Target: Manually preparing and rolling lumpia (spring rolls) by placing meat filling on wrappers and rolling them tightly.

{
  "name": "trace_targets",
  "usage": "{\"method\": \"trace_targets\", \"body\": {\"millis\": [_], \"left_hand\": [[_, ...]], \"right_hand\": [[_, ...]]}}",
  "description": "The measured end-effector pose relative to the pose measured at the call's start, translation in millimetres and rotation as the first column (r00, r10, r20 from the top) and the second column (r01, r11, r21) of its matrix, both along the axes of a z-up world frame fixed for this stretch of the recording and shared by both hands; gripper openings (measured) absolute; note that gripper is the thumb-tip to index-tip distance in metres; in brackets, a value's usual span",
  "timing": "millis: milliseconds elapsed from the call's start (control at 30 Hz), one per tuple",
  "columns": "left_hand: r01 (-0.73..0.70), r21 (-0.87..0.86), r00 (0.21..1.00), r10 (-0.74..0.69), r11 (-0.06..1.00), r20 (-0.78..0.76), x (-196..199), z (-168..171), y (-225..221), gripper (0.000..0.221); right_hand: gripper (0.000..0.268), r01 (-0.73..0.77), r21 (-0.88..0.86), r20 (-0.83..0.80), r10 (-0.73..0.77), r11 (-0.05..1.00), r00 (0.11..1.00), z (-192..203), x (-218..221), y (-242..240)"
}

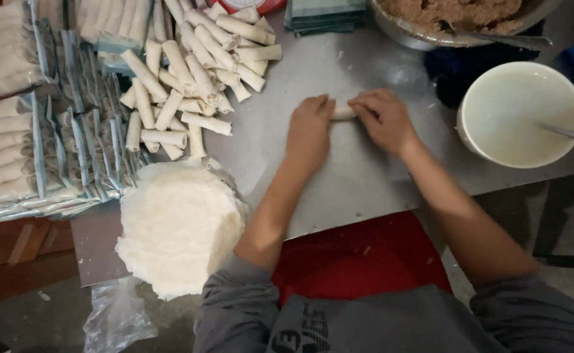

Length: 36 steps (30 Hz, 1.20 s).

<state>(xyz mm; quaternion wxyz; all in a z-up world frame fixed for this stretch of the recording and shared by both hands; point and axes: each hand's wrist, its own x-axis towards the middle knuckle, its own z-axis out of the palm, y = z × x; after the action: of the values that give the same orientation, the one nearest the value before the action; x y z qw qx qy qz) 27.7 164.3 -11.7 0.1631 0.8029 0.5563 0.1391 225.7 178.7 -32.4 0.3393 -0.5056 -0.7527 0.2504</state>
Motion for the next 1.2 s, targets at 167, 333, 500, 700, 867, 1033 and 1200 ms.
{"method": "trace_targets", "body": {"millis": [167,333,500,700,867,1033,1200], "left_hand": [[0.028,-0.340,0.766,0.199,0.940,0.612,-20.1,18.9,-6.5,0.037],[0.172,-0.544,0.676,0.304,0.821,0.671,-31.1,48.8,-39.7,0.031],[0.276,-0.446,0.741,0.107,0.851,0.663,-35.4,85.3,-51.3,0.030],[-0.342,-0.053,0.716,0.296,0.938,0.632,-78.7,135.3,-30.9,0.049],[-0.450,0.121,0.845,0.378,0.885,0.378,-102.6,150.7,-92.4,0.055],[-0.552,0.134,0.834,0.544,0.823,0.095,-134.5,72.3,-165.8,0.071],[-0.711,0.171,0.698,0.652,0.682,0.295,-173.3,26.1,-185.3,0.032]], "right_hand": [[0.018,-0.218,0.124,0.008,0.219,0.968,0.976,36.7,-13.9,-37.9],[0.013,-0.135,-0.052,-0.250,0.118,0.990,0.961,44.1,-15.9,-69.7],[0.023,-0.026,-0.322,-0.465,-0.134,0.947,0.875,22.9,-22.1,-81.2],[0.029,0.029,-0.249,-0.587,-0.175,0.968,0.790,24.4,-29.1,-83.7],[0.010,0.066,-0.266,-0.460,-0.186,0.962,0.868,29.0,-27.3,-83.0],[0.006,0.053,-0.209,-0.432,-0.141,0.976,0.891,29.5,-29.1,-81.9],[0.007,0.026,-0.152,-0.428,-0.090,0.988,0.899,27.7,-29.6,-85.3]]}}
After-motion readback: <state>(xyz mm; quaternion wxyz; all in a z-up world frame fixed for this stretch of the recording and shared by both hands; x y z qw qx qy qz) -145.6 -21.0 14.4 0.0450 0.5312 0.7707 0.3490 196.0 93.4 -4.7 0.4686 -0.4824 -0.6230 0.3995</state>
